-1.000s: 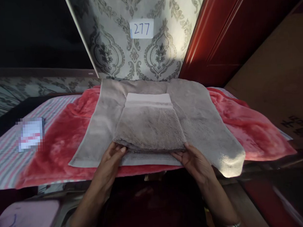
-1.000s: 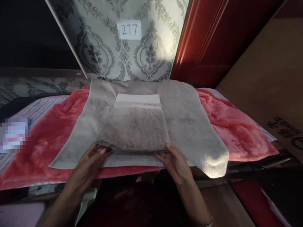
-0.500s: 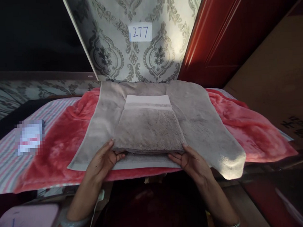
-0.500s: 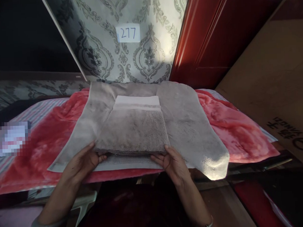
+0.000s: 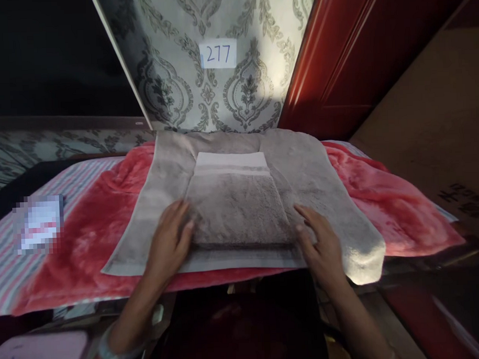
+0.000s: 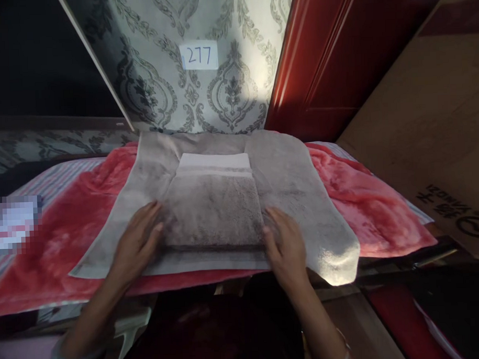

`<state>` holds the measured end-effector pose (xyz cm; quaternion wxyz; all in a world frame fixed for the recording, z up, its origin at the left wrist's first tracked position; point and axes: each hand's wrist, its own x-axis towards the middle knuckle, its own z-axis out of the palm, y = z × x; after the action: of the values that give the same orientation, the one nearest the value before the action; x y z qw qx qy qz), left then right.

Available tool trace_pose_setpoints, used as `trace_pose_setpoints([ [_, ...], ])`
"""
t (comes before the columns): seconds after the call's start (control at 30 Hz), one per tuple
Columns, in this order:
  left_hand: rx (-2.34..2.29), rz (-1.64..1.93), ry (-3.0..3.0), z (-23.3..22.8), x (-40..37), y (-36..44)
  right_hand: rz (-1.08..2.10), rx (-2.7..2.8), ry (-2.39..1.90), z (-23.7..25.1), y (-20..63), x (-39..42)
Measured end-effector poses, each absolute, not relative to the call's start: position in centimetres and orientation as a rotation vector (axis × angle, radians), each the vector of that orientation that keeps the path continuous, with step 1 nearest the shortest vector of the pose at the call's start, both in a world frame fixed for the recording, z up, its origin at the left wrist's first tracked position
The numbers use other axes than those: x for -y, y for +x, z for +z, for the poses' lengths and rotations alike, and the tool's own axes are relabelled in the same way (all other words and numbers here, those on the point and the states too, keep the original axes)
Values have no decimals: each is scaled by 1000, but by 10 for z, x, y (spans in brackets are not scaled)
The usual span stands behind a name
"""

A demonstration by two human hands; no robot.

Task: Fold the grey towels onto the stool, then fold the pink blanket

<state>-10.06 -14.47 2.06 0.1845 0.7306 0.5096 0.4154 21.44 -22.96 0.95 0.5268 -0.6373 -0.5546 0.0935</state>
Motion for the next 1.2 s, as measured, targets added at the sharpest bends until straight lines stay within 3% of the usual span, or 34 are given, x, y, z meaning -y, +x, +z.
trace_pose_setpoints([
  [0.27,-1430,652,2506,-17,121,-57,297,1970,-1686,-26,181,185],
  [0.67,-1387,744,2499,-30,122,-69,256,1933,-1688,-38,185,190],
  [0.87,-1310,826,2549,-34,128,-81,358,1670,-1598,-49,195,201],
  [1.0,-1027,825,2698,-32,132,-83,515,1326,-1506,-52,200,213],
  [1.2,-959,872,2783,-35,135,-78,1044,704,-1230,-39,210,229],
])
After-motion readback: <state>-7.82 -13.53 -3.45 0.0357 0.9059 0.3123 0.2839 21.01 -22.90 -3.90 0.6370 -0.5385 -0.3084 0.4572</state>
